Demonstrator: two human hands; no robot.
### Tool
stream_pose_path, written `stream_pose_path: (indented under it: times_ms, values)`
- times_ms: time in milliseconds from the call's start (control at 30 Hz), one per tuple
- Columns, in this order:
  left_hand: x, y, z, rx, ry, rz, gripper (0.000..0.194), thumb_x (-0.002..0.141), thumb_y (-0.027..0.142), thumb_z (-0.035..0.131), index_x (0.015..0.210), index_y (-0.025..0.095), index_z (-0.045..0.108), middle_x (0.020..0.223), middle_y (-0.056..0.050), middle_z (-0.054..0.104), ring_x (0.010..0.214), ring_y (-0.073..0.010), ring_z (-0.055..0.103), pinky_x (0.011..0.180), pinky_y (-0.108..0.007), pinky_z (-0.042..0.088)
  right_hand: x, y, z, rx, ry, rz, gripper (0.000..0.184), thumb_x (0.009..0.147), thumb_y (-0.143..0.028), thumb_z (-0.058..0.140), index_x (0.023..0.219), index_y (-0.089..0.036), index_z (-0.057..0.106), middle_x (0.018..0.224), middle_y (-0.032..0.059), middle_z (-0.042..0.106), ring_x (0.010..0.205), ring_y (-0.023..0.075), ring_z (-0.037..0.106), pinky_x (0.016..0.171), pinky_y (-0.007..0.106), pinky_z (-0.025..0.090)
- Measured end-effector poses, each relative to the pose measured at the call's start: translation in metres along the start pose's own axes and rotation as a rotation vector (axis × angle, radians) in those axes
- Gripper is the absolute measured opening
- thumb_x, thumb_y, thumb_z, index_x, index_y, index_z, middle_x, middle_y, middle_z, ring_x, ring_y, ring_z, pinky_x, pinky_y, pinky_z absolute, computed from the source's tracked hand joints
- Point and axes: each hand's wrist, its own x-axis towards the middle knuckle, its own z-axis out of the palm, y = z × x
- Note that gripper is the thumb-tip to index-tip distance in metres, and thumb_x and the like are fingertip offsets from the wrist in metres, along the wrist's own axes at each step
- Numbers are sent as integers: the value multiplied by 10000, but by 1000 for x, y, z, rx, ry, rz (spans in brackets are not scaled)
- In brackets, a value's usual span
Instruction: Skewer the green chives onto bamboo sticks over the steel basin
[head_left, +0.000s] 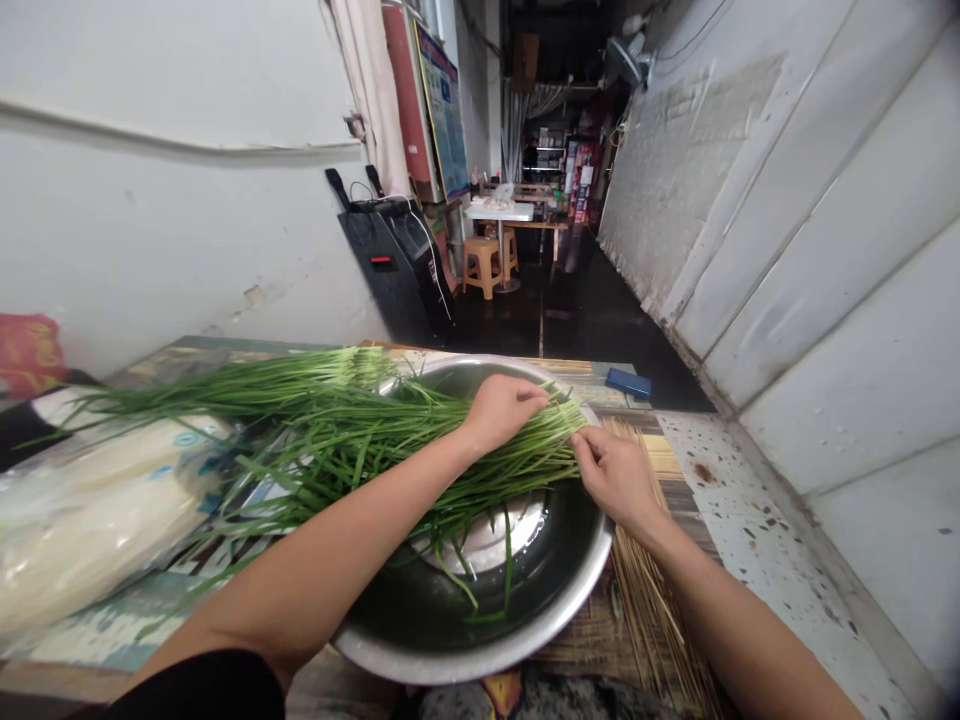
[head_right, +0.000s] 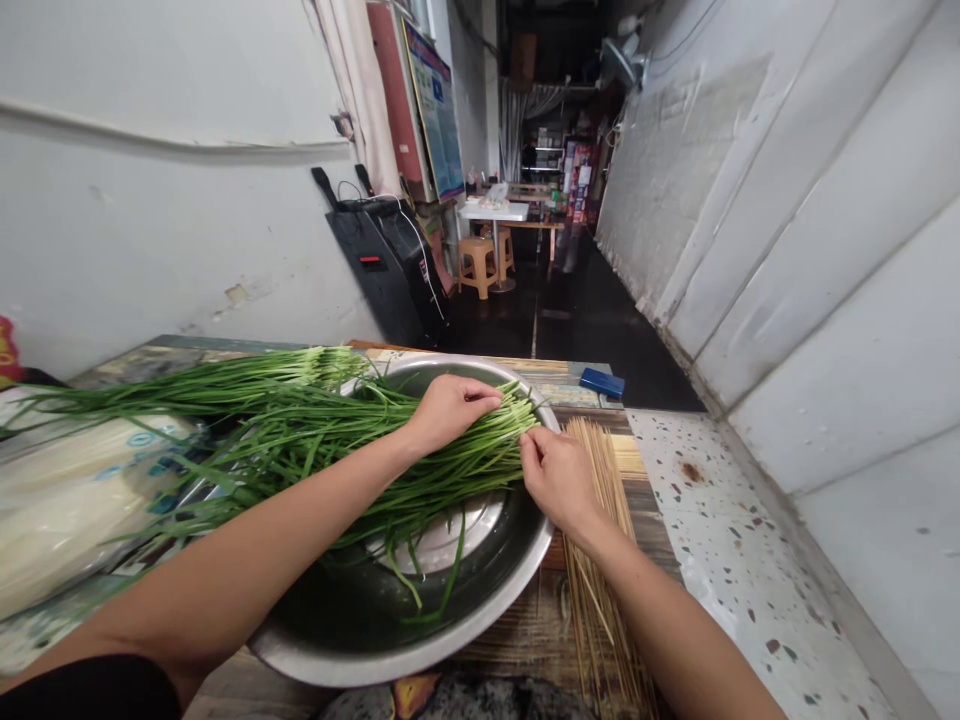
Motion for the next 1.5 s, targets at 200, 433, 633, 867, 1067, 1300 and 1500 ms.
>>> stream_pose_path:
  times_ms: [200,433,633,867,1067,1300,1500]
  values:
    - [0,0,0,-8,-19,2,190,755,218,587,848,160,742,877,-39,735,824,-176,671,806,-265,488,0,1,0,-12,6,-7,334,866,-270,416,541,-192,414,469,-33,415,445,99,380,491,241,229]
    - [0,2,2,40,-24,15,199,774,208,558,848,174,739,907,-23,733,855,-173,665,822,-265,478,0,1,1,-22,1,-14,333,868,-266,412,544,-191,422,479,-26,436,457,101,396,498,240,235]
    - [-1,3,5,72,-46,36,232,797,202,523,883,169,735,927,-31,729,869,-178,660,841,-275,470,0,1,1,-30,0,-10,332,869,-268,408,545,-192,409,472,-29,426,451,100,386,495,242,230]
    - [-3,3,5,83,-10,48,202,791,196,555,874,192,740,928,-28,730,875,-173,665,837,-267,474,1,0,0,-54,11,-19,338,860,-260,413,528,-192,420,457,-27,426,436,101,387,485,250,225]
    - [-7,8,6,168,-28,104,227,796,170,535,872,206,746,919,-32,731,864,-179,661,840,-272,467,0,1,0,-42,5,1,337,857,-257,417,527,-193,408,447,-29,411,428,100,383,477,251,217]
    - [-1,13,-17,-81,-209,79,245,808,286,542,920,173,728,952,-46,723,892,-179,648,828,-277,462,0,-2,-5,-41,19,-84,317,903,-265,374,605,-194,459,549,1,492,560,132,449,567,246,299]
    - [-4,20,-50,-324,-518,-83,313,704,398,670,899,157,719,896,-51,719,806,-176,649,765,-281,485,7,-16,-22,-112,140,-193,317,921,-284,374,652,-193,515,596,14,533,628,145,454,665,251,337]
